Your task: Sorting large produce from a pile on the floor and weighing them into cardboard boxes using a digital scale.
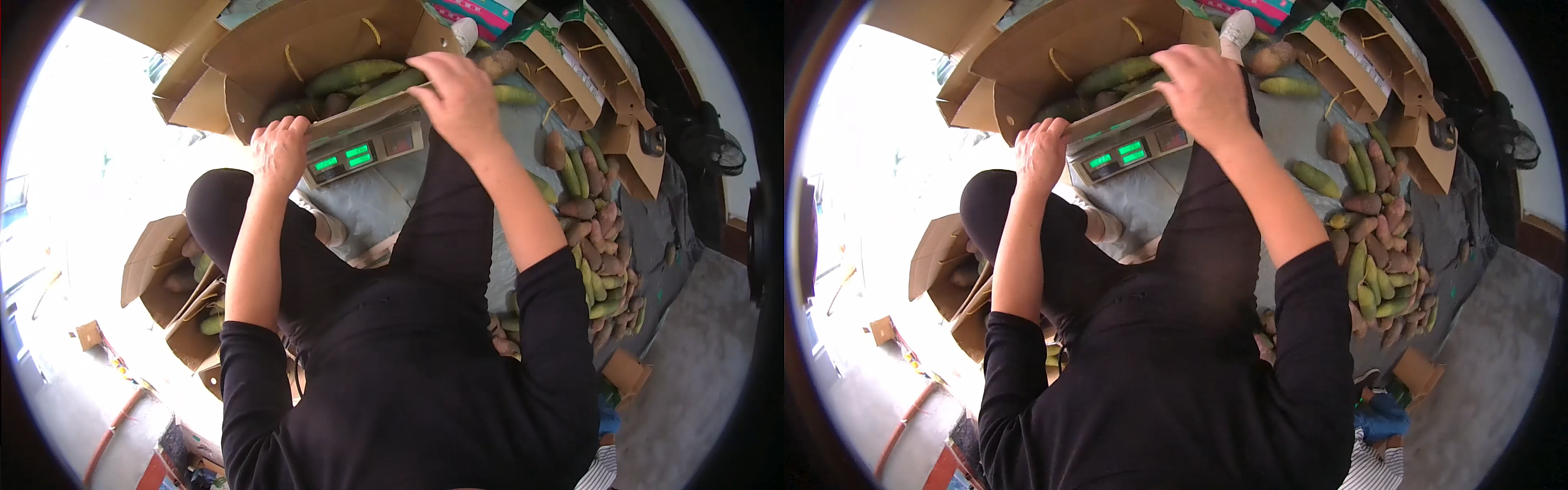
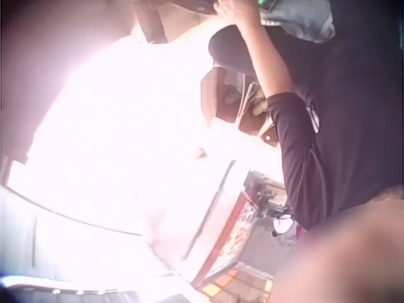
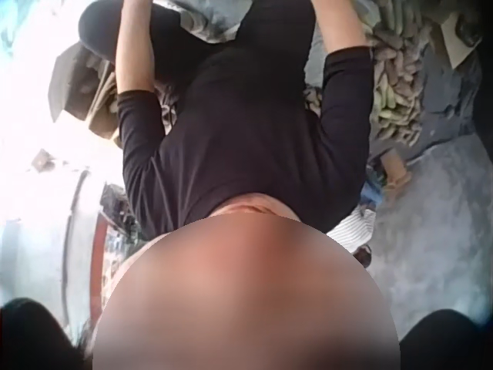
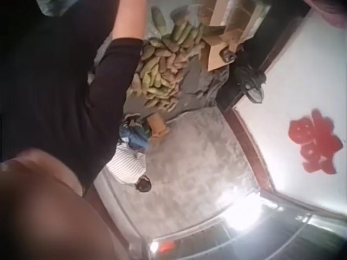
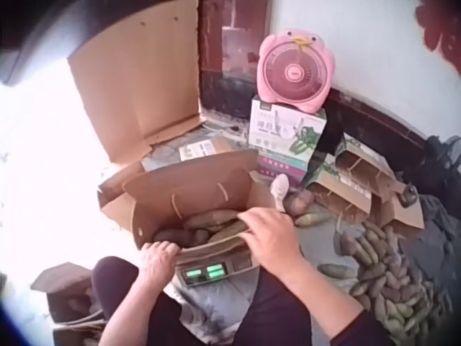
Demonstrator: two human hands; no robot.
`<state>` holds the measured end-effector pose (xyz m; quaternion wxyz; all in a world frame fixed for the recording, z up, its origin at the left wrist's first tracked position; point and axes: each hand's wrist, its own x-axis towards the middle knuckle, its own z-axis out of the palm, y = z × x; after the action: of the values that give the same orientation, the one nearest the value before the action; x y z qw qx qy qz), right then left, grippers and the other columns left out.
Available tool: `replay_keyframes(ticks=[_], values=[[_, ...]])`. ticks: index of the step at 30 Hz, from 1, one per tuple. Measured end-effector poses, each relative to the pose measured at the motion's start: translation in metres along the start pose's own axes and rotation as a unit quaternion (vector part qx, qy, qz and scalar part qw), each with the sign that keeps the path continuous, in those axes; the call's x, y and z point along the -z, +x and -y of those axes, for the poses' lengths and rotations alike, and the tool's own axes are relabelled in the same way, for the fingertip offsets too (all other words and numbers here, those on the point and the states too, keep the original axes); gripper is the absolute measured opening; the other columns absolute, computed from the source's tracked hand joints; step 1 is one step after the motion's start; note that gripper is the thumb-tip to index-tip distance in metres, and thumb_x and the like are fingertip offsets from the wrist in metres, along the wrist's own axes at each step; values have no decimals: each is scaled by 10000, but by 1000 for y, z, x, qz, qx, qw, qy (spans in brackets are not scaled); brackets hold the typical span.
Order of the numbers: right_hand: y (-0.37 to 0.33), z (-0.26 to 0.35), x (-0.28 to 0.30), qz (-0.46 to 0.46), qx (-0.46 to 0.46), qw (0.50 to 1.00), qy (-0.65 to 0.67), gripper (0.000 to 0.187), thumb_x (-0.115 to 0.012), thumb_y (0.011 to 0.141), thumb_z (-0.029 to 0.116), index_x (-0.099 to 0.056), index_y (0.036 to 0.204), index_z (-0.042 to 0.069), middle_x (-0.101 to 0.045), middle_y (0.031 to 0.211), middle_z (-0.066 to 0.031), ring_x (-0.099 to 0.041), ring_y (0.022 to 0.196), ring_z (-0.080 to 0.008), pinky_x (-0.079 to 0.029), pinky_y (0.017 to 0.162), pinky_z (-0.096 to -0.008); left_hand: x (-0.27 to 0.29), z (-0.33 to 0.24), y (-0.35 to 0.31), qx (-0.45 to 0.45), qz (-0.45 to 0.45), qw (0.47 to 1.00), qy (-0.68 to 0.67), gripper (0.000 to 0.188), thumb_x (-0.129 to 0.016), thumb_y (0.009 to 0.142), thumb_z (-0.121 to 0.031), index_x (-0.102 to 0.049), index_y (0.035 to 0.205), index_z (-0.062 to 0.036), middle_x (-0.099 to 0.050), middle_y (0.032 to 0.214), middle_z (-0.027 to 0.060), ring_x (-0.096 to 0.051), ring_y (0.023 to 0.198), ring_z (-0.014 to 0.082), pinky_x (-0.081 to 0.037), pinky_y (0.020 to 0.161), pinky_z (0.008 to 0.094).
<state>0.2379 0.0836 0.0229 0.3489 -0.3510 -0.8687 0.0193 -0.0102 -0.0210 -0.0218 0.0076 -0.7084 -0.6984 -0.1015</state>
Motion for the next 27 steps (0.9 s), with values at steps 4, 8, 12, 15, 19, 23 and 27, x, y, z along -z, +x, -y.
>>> replay_keyframes(ticks=[4, 8, 12, 15, 19, 23, 27], values=[[-55, -41, 31, -37, -181, 980, 80, 251, -662, 739, 89, -606, 982, 65, -618, 946, -97, -576, 902, -270, -449, 792, -349, -1, 1, -1, 9, 18, 1000, 8, 99, -603, 760, -134, -582, 856, -124, -596, 814, 26, -585, 845, 223, -414, 720, 387], [-178, -102, 42, -2, -400, 910, 109, 233, -629, 776, 103, -601, 1004, 66, -627, 970, -121, -608, 868, -249, -464, 770, -337, -2, -2, 1, 3, 5, 1000, 0, 132, -615, 758, -152, -592, 886, -126, -605, 836, 24, -584, 869, 220, -411, 728, 387], [-309, -106, 34, 172, -514, 839, 41, 221, -584, 797, 92, -604, 1013, 54, -626, 982, -159, -612, 864, -285, -473, 761, -351, 1, 3, -6, 8, -11, 1000, -5, 216, -614, 764, -167, -596, 975, -123, -618, 906, 41, -575, 916, 231, -403, 784, 391], [-459, -117, 36, 340, -333, 874, -100, 251, -589, 787, 157, -612, 1007, 40, -633, 951, -169, -597, 897, -318, -470, 785, -373, -6, -10, 5, -15, -9, 999, -29, 273, -616, 772, -192, -588, 1034, -121, -610, 945, 52, -557, 950, 237, -377, 857, 394], [-483, -45, 20, 363, -518, 774, 28, 296, -629, 738, 198, -616, 976, 23, -639, 907, -159, -601, 896, -302, -470, 782, -385, 10, -3, -4, -17, -33, 999, 1, 304, -618, 779, -214, -584, 1065, -117, -601, 980, 63, -531, 1003, 246, -342, 924, 407], [-495, -8, 23, 284, -731, 602, 151, 254, -603, 736, 142, -608, 971, 46, -616, 733, -77, -588, 586, -173, -454, 490, -320, 19, -2, 1, -2, -29, 999, -19, 306, -627, 778, -199, -591, 1069, -111, -603, 1020, 81, -521, 1024, 268, -342, 939, 410], [-539, -6, 11, 310, -666, 670, 112, 309, -643, 722, 154, -600, 1009, 48, -619, 740, -86, -594, 595, -181, -468, 521, -316, 33, 19, 1, -19, -12, 998, -64, 302, -607, 804, -170, -585, 1098, -100, -605, 1025, 106, -544, 995, 309, -410, 878, 402]])
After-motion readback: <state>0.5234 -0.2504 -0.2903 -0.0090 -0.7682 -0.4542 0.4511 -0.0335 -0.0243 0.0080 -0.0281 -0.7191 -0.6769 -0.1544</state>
